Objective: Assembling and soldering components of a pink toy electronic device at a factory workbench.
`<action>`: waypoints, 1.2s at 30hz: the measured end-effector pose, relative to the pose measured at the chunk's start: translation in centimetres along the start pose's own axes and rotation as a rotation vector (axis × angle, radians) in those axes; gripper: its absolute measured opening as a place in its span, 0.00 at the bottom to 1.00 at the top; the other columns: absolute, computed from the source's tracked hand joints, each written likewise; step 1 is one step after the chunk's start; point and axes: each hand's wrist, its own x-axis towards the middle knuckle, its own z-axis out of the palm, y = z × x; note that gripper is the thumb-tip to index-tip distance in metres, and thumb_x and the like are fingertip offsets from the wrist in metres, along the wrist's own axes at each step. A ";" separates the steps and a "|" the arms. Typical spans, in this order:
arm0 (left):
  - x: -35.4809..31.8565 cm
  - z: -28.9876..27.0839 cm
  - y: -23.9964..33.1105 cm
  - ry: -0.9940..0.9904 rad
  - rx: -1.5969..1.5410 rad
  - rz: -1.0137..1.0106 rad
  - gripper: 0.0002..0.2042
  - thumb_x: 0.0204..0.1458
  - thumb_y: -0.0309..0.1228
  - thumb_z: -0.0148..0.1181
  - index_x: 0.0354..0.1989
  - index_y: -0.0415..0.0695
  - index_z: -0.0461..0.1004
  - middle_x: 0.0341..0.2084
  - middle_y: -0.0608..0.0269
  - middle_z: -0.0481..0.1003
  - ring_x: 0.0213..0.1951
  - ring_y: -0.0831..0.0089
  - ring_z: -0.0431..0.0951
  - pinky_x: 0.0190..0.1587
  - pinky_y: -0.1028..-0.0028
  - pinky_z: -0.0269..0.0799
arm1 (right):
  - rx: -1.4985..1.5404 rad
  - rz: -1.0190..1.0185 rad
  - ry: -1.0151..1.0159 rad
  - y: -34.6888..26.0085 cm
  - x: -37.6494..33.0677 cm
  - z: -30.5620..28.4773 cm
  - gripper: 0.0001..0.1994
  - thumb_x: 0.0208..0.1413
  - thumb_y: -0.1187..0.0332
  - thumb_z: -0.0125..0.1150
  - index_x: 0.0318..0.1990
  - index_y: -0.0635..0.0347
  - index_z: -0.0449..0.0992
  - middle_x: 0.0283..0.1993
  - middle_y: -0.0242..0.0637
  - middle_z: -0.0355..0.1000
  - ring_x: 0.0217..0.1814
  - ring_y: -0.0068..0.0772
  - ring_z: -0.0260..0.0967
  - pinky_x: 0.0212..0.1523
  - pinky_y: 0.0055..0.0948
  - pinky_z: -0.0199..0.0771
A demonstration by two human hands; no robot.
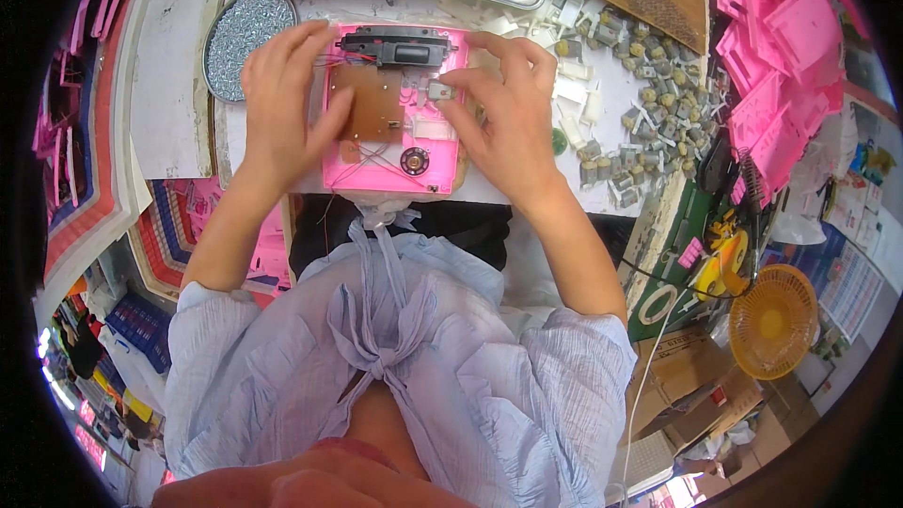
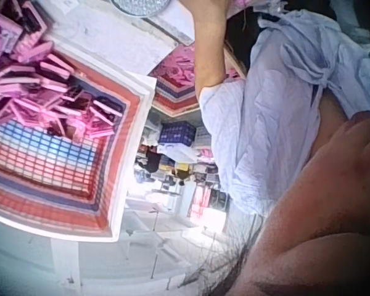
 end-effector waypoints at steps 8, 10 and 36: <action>-2.0 0.3 -0.2 0.007 0.100 -0.012 0.07 0.48 0.31 0.71 0.35 0.52 0.80 0.32 0.73 0.75 0.42 0.70 0.76 0.56 0.60 0.54 | -0.014 -0.001 -0.023 -0.3 0.7 -0.3 0.11 0.48 0.66 0.73 0.40 0.51 0.84 0.63 0.43 0.71 0.66 0.58 0.56 0.66 0.50 0.57; -2.2 0.4 -0.1 0.058 0.095 0.013 0.05 0.48 0.31 0.71 0.32 0.53 0.80 0.31 0.74 0.75 0.41 0.71 0.75 0.55 0.60 0.54 | -0.022 -0.024 0.008 -0.4 0.9 -0.6 0.10 0.48 0.67 0.73 0.39 0.51 0.84 0.63 0.42 0.71 0.66 0.57 0.56 0.67 0.50 0.57; -3.5 0.2 -0.7 0.104 0.051 0.031 0.07 0.41 0.31 0.71 0.29 0.52 0.80 0.29 0.74 0.73 0.39 0.72 0.73 0.52 0.58 0.53 | -0.219 -0.571 -0.222 -4.3 10.0 4.6 0.07 0.44 0.69 0.64 0.28 0.61 0.84 0.54 0.35 0.78 0.66 0.45 0.68 0.62 0.43 0.71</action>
